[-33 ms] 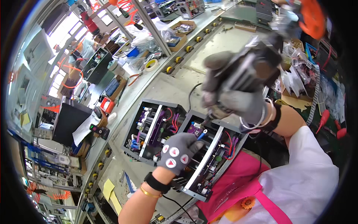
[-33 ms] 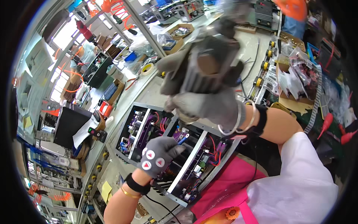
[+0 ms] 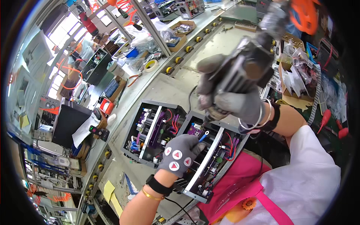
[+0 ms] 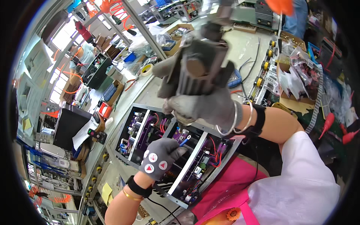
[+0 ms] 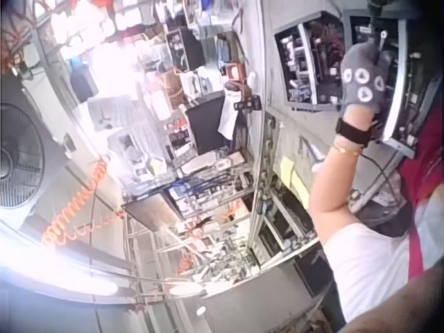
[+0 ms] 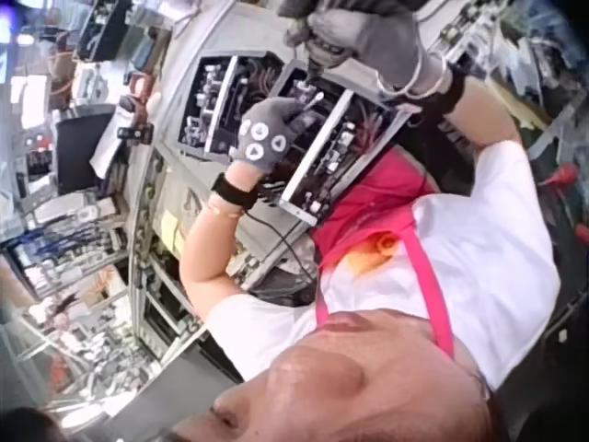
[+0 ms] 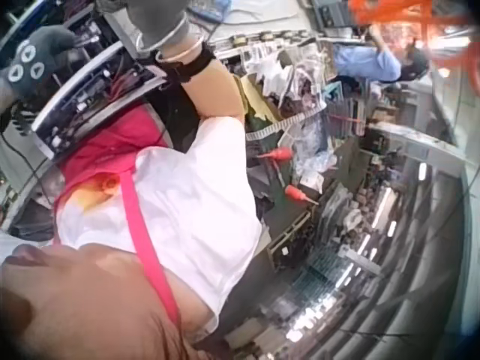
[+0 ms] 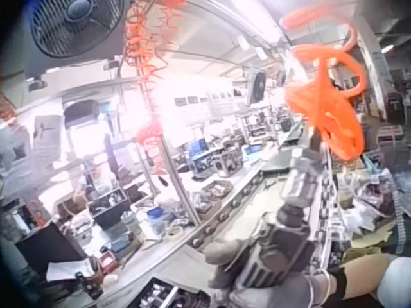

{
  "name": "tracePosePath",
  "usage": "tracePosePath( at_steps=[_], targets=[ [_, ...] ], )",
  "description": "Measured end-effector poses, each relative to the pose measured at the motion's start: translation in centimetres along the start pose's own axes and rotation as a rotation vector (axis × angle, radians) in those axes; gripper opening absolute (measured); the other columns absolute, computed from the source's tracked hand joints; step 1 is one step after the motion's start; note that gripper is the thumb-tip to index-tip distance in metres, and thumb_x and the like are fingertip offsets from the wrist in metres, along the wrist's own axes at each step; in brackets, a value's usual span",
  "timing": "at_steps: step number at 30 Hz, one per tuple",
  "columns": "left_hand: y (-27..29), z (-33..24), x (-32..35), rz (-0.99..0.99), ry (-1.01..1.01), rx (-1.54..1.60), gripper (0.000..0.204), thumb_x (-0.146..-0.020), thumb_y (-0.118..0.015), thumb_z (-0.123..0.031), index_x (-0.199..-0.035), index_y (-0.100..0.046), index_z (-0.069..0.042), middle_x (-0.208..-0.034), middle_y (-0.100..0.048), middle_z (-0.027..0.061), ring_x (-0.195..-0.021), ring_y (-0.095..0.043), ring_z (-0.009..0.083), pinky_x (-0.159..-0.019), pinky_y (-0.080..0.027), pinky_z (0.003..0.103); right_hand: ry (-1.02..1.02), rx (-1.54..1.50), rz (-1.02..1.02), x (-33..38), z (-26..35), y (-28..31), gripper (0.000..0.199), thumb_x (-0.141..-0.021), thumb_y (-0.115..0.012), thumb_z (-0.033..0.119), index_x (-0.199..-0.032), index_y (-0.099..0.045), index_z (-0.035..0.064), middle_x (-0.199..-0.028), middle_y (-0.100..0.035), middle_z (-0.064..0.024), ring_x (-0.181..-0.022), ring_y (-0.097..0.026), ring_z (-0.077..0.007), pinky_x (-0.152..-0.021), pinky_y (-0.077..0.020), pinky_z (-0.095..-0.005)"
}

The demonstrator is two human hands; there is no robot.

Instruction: Assembling and fastening internal components of electronic power supply units on a production line.

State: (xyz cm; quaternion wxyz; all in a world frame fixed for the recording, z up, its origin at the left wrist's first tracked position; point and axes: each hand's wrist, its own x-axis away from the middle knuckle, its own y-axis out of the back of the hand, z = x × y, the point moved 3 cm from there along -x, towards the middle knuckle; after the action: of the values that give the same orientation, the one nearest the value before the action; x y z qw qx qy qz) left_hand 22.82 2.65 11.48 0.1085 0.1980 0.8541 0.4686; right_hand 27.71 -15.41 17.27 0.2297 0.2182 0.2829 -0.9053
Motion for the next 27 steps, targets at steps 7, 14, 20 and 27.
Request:
tracePosePath(
  at_steps=[7,14,20,27],
  targets=[
    [-0.2,-0.1,-0.1,-0.053,-0.034,-0.178,0.023,-0.079,-0.066,-0.024,-0.072,-0.059,-0.003,-0.068,-0.055,0.0148,-0.067,-0.055,0.0353,-0.06,-0.043,0.043,0.002,-0.208,0.119,-1.0,-3.0,0.9,0.05,-0.075,-0.068,-0.005,-0.122,-0.051,-0.0005,-0.09,-0.064,-0.0084,-0.073,-0.064,-0.0153,-0.065,-0.0549,-0.0289],
    [-0.3,-0.7,0.3,-0.035,-0.005,-0.363,0.02,-0.079,-0.065,-0.024,-0.072,-0.059,-0.006,-0.072,-0.058,0.0106,-0.066,-0.059,0.0322,-0.056,-0.047,0.042,-0.174,-0.188,0.069,-1.2,-4.4,0.5,0.048,-0.071,-0.07,-0.006,-0.115,-0.053,-0.0004,-0.085,-0.065,-0.0058,-0.073,-0.063,-0.0121,-0.064,-0.0527,-0.0269],
    [0.0,-0.5,0.3,-0.013,0.056,-0.595,0.017,-0.08,-0.063,-0.026,-0.075,-0.063,-0.01,-0.076,-0.061,0.0065,-0.069,-0.063,0.0273,-0.057,-0.05,0.038,-0.18,-0.078,0.073,-2.3,-5.7,-0.6,0.04,-0.071,-0.065,-0.003,-0.111,-0.057,0.0002,-0.077,-0.061,-0.002,-0.063,-0.058,-0.0084,-0.057,-0.0485,-0.0244],
    [0.4,0.2,-0.3,-0.038,0.078,-0.644,0.02,-0.08,-0.064,-0.031,-0.073,-0.066,-0.012,-0.072,-0.062,0.009,-0.068,-0.064,0.0273,-0.058,-0.05,0.038,-0.166,0.111,0.177,-2.5,-6.5,-1.2,0.047,-0.072,-0.067,0.0,-0.118,-0.057,0.0011,-0.086,-0.064,-0.0017,-0.073,-0.059,-0.0067,-0.065,-0.0494,-0.024]
  ],
)
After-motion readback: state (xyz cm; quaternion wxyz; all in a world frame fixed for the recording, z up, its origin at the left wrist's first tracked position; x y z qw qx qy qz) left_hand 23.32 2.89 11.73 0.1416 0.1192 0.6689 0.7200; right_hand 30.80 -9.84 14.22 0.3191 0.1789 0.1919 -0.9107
